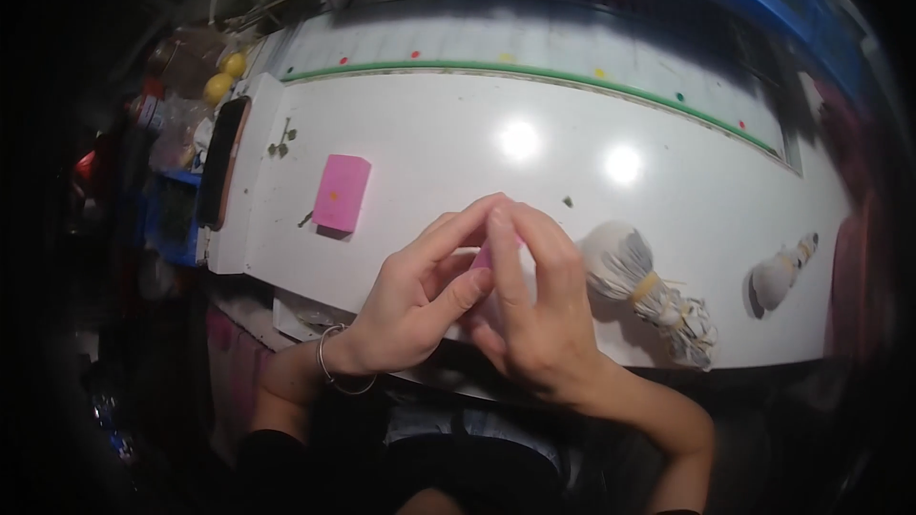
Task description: The person places parts into a pink mold by hand, secures the mold with a rubber band, and سپس aligns it with others on a tray.
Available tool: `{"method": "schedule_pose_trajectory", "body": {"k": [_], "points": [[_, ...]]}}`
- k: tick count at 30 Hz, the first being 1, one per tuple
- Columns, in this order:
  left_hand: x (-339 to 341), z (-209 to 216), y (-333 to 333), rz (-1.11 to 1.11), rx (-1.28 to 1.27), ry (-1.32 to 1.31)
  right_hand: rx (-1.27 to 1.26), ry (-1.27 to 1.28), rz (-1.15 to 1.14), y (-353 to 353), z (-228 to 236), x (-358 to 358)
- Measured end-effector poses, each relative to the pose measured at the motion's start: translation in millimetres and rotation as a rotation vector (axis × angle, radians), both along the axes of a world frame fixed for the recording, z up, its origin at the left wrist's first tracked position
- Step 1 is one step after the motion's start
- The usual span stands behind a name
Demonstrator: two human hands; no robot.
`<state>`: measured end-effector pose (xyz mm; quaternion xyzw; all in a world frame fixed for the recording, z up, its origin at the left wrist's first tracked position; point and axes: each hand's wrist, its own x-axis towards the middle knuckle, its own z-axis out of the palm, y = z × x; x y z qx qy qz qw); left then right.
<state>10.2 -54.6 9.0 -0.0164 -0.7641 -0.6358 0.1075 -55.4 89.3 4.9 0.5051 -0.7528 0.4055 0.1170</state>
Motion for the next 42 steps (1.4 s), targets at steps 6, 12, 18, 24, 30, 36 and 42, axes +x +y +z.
{"method": "schedule_pose_trajectory", "body": {"k": [6,12,18,24,30,36,42], "points": [[-6,14,16,-0.245,0.442,-0.467,-0.089,0.098,-0.073,11,1,-2],[-7,12,37,-0.146,0.747,-0.445,-0.178,0.167,-0.237,17,0,9],[-19,15,33,0.114,1.083,-0.536,-0.173,0.329,-0.049,29,0,38],[-13,8,35,0.106,0.808,-0.424,-0.138,-0.311,0.016,30,32,20],[-7,17,37,0.015,0.611,-0.356,-0.244,-0.722,-0.037,24,33,-1],[-5,18,33,0.025,0.542,-0.406,-0.231,-0.977,0.027,26,35,-3],[-7,14,34,0.044,0.500,-0.359,-0.004,-1.043,0.053,31,42,-11]]}}
